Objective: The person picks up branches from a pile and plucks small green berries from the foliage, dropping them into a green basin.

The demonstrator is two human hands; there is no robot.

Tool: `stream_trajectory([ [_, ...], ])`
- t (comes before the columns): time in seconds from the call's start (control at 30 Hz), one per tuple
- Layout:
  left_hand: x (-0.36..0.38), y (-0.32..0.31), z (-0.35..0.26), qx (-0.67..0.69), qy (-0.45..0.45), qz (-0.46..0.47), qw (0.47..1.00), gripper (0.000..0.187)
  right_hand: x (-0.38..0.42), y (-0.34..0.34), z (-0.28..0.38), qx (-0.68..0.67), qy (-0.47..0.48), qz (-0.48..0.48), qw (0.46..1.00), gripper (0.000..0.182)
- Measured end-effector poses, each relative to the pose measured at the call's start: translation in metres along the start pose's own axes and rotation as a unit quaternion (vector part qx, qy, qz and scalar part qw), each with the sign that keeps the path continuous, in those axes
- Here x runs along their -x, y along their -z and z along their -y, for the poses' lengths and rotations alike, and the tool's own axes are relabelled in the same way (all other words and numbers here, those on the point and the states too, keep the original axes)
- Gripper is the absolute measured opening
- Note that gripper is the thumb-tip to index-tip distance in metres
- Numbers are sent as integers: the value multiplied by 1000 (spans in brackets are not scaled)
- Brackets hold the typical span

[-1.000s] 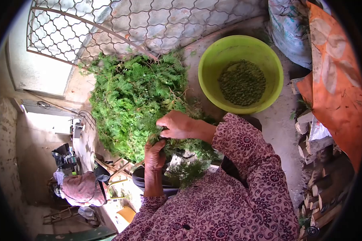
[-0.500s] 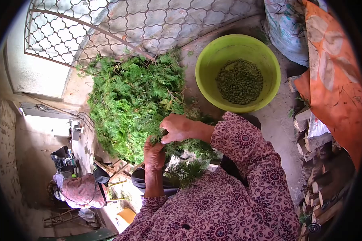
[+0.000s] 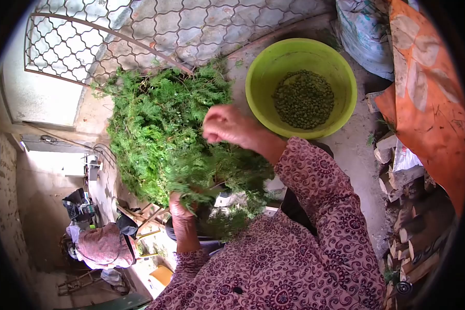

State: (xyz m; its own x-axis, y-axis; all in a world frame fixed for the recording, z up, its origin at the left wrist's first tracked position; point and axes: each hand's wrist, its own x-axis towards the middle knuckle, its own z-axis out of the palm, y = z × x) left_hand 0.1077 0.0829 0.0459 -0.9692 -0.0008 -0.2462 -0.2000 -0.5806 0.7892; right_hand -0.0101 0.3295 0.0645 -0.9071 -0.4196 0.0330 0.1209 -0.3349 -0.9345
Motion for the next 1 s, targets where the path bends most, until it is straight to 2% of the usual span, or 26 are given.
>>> stream_trajectory([
  [0.03,-4,10,-8,-14,13,69,997,32,3,10,14,132,10,-55,990,12],
  [0.1,-4,15,-23,14,-27,68,997,28,-11,36,-12,253,150,-150,944,14],
  [0.13,-3,16,-29,-12,-71,104,992,27,-14,47,-15,253,150,-149,944,14],
  [0.17,-2,17,-35,-38,-115,140,983,27,-16,57,-16,414,236,-239,846,18],
  [0.2,-3,25,-41,-74,-140,184,970,25,-17,61,-17,554,310,-318,704,22],
  [0.23,-2,39,-52,-192,-168,186,949,23,-16,62,-16,554,310,-319,704,22],
  [0.3,-3,50,-64,-76,-117,262,955,20,-13,61,-14,572,246,-304,721,27],
  [0.33,-6,62,-72,-76,-118,263,955,20,-13,59,-15,573,247,-304,720,27],
  [0.4,-11,94,-86,-10,-64,276,959,23,-13,47,-19,472,79,-137,867,26],
  [0.43,-4,72,-87,-10,-65,275,959,23,-12,39,-21,472,79,-135,868,26],
  [0.5,10,33,-89,-160,-168,95,968,33,-8,24,-29,498,63,-27,865,27],
  [0.53,8,45,-98,-78,-101,78,989,46,-8,17,-36,498,64,-26,865,27],
  [0.57,7,55,-109,-77,-102,76,989,46,-8,11,-45,532,42,19,846,27],
  [0.6,5,58,-118,-38,-68,198,977,43,-10,5,-51,563,21,64,823,27],
  [0.63,5,43,-123,2,-32,316,948,41,-11,0,-55,563,22,67,823,27],
  [0.67,7,26,-122,-107,-106,239,959,47,-12,-4,-58,559,10,116,821,31],
  [0.7,13,15,-126,-139,-120,222,957,41,-13,-8,-60,553,-2,165,817,34],
  [0.77,0,1,-133,-106,-126,397,903,35,-9,-15,-57,529,3,172,831,40],
  [0.8,-4,-7,-139,-107,-127,397,903,35,-9,-17,-56,506,6,177,844,46],
  [0.87,-8,-24,-152,-182,-93,511,835,29,-13,-20,-66,479,38,172,860,51],
  [1.0,-3,-43,-148,-207,-125,530,813,19,-22,-28,-83,426,120,183,878,56],
])
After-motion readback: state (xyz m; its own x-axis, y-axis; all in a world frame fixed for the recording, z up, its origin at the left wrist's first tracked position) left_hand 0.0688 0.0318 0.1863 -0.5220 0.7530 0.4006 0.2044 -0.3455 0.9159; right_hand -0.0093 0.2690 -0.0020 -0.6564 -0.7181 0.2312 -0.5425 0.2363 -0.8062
